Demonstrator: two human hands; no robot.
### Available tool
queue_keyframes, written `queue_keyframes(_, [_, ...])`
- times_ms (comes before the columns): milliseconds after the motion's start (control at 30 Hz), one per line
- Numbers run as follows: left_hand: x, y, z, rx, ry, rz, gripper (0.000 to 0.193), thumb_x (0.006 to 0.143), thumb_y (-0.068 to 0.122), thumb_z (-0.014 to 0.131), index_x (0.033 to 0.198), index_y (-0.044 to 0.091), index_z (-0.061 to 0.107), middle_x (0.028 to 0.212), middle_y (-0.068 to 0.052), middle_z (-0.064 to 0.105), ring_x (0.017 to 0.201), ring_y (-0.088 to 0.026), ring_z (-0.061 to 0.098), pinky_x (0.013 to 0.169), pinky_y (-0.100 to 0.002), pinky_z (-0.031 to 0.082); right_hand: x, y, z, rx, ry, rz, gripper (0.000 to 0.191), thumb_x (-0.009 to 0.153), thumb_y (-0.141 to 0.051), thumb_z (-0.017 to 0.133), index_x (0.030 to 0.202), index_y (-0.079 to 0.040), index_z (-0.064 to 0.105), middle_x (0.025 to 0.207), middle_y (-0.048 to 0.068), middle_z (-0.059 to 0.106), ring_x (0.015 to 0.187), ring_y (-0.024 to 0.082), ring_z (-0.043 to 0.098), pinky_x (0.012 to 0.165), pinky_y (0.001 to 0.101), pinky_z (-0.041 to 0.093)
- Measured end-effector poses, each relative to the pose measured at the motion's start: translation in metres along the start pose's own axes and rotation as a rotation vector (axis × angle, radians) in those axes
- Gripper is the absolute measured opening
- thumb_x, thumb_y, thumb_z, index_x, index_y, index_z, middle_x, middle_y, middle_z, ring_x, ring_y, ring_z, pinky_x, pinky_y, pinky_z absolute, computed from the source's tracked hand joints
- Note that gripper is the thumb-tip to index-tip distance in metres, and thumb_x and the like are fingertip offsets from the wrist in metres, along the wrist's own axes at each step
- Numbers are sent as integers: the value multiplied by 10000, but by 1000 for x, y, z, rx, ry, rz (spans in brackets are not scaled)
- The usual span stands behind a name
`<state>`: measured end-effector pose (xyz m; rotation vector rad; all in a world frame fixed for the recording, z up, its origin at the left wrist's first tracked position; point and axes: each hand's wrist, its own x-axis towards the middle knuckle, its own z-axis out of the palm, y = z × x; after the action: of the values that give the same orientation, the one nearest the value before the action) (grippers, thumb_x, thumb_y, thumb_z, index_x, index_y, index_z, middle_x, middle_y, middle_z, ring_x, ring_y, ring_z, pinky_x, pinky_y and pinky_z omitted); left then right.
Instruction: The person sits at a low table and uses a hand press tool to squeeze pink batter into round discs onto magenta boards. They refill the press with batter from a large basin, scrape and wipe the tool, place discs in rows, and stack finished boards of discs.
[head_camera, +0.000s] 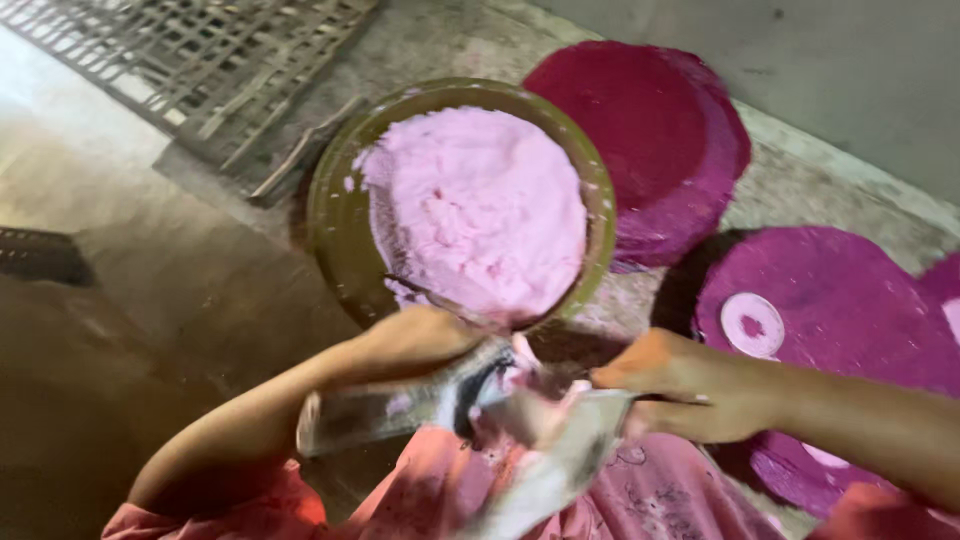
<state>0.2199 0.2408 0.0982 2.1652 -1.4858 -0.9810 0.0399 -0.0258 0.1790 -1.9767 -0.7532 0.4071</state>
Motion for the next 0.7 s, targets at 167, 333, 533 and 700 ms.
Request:
queue_keyframes(167, [-44,-103,-43,-757,-9,14,427,897,382,657,1161,53,729,1072,-98,791,859,-216,745,749,-387,580,6,18,-46,-759,158,-134,252,919,-384,740,934,-141,678,758,20,633,683,189,611,593,330,482])
queue_keyframes(333, [-25,-110,-6,-1433,-60,406,403,903,201,693,1266,30,674,1122,-105,732,980,-217,691,878,-398,574,70,15,-108,-1718,14,-392,347,819,21,839,1110,-136,733,901,36,683,806,180,651,707,326,536])
queue_keyframes(533, [-18,-111,33,-1356,594,163,252,995,141,656,1201,-4,649,973,-119,702,870,-223,666,738,-376,541,151,52,-34,-1240,449,433,565,869,-283,728,1373,-114,537,1176,160,611,928,359,668,782,468,549])
queue_keyframes(700, [-5,-153,39,-694,1266,235,269,968,2,683,1228,-14,616,1161,-61,672,1057,-173,630,920,-336,518,205,135,67,-779,27,282,328,821,-311,756,932,-20,654,959,174,671,854,363,691,705,464,562])
